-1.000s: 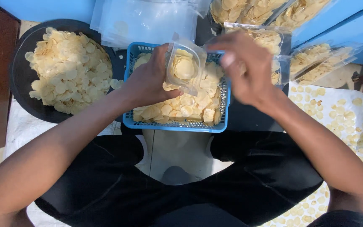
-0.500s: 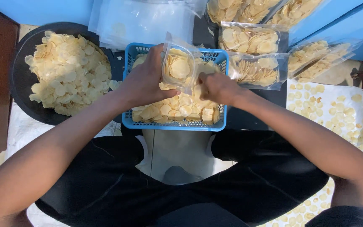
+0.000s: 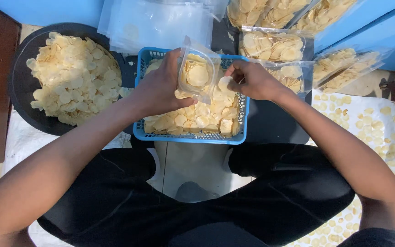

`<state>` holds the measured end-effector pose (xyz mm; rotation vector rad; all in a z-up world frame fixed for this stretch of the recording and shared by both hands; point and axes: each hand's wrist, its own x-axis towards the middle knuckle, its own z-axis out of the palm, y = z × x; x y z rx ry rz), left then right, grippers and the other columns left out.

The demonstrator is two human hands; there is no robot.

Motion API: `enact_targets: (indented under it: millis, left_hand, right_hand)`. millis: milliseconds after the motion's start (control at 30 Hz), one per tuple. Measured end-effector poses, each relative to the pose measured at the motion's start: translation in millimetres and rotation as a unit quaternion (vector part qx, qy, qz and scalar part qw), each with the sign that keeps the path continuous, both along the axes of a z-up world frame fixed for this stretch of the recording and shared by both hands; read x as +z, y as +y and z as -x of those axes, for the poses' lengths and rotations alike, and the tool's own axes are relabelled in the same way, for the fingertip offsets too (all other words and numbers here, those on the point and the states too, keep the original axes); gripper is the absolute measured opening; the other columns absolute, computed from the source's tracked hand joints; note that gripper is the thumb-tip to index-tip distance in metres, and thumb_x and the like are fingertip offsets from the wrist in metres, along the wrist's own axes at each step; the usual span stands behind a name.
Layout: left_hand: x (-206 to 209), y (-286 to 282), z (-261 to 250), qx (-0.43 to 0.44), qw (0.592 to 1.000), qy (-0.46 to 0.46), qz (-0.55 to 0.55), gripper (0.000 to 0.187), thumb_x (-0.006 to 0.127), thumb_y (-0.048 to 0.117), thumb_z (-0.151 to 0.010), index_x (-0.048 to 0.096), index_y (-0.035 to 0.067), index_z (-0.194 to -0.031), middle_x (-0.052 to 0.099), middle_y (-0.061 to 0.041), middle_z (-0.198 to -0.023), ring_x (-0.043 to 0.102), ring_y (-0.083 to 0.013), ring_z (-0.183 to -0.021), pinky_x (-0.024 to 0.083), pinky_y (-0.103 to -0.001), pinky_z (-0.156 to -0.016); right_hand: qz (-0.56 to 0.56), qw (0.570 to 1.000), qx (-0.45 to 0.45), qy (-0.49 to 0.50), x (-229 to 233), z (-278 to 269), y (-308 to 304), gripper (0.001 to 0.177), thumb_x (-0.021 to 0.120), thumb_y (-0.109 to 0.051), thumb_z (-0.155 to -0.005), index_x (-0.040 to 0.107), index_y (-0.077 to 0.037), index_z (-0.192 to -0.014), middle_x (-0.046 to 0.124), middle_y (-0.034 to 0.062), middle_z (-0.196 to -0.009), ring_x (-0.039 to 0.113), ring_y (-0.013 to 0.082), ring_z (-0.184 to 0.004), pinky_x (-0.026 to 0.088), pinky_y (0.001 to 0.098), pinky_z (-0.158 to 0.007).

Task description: Manually filling plastic bags with chips from a basket

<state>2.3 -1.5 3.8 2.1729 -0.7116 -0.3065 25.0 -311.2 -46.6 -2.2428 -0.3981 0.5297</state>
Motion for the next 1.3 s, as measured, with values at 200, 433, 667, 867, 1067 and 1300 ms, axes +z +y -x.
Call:
enact_targets:
  millis: [200,433,667,867,1067,1300]
  left_hand:
    - [-25.5,0.0,-4.2,-0.006,0.996,-0.029,-0.088,0.110,0.094,0.044,-0.083,0.020,0.006,-0.155,0.036,-0.018,-0.151,0.067,-0.0496,-0.101,0.054,-0.059,-0.068]
    - [-29.6,-3.0,-6.5,-0.004,0.997,-0.045,-0.069,0.114,0.097,0.042,-0.080,0.020,0.006,-0.156,0.039,-0.019,-0.152,0.065,-0.0492,-0.112,0.055,-0.059,-0.074]
    - [-22.0,-1.4,-4.2,-0.012,0.996,-0.036,-0.082,0.107,0.093,0.041,-0.084,0.019,0.007,-0.153,0.037,-0.020,-0.149,0.065,-0.0504,-0.103,0.052,-0.058,-0.065]
    - [-25.3,1.0,-3.8,-0.001,0.995,-0.036,-0.097,0.109,0.094,0.045,-0.082,0.020,0.007,-0.153,0.038,-0.019,-0.151,0.063,-0.0519,-0.106,0.050,-0.060,-0.067]
    - [-23.8,-0.2,-4.0,-0.005,0.995,-0.034,-0.096,0.107,0.094,0.044,-0.082,0.021,0.008,-0.151,0.037,-0.017,-0.147,0.065,-0.0488,-0.101,0.052,-0.059,-0.064]
    - [-23.8,-0.5,-3.2,0.005,0.994,-0.042,-0.098,0.107,0.097,0.043,-0.079,0.023,0.009,-0.148,0.042,-0.017,-0.145,0.066,-0.0470,-0.105,0.056,-0.058,-0.070]
  right_hand:
    - [-0.135,0.974,-0.058,-0.170,81.4,20.4,26.0,0.024,0.062,-0.006,-0.105,0.060,0.000,-0.128,0.066,0.0181,-0.121,0.069,0.0293,-0.105,0.061,0.0344,-0.084]
    - [-0.190,0.913,-0.049,-0.357,131.1,58.0,60.4,0.022,0.061,0.002,-0.111,0.062,0.012,-0.130,0.064,0.0178,-0.101,0.058,0.0205,-0.080,0.049,0.0274,-0.066]
    - [-0.144,0.913,-0.019,-0.382,124.7,53.4,69.9,0.022,0.054,-0.008,-0.112,0.066,0.007,-0.122,0.074,0.0221,-0.118,0.077,0.0302,-0.097,0.063,0.0349,-0.078]
    - [-0.095,0.963,-0.041,-0.249,82.6,25.3,42.4,0.010,0.055,-0.003,-0.108,0.064,0.001,-0.110,0.070,0.0197,-0.116,0.071,0.0267,-0.093,0.061,0.0345,-0.078]
    - [0.150,0.983,0.086,-0.068,-24.7,12.0,22.1,0.028,0.073,-0.015,-0.092,0.068,-0.010,-0.119,0.069,0.0113,-0.108,0.072,0.0303,-0.084,0.058,0.0448,-0.078]
    - [0.224,0.971,0.076,-0.021,-5.8,12.3,41.5,0.025,0.051,-0.007,-0.096,0.070,-0.004,-0.113,0.073,0.0203,-0.110,0.071,0.0384,-0.089,0.053,0.0497,-0.072]
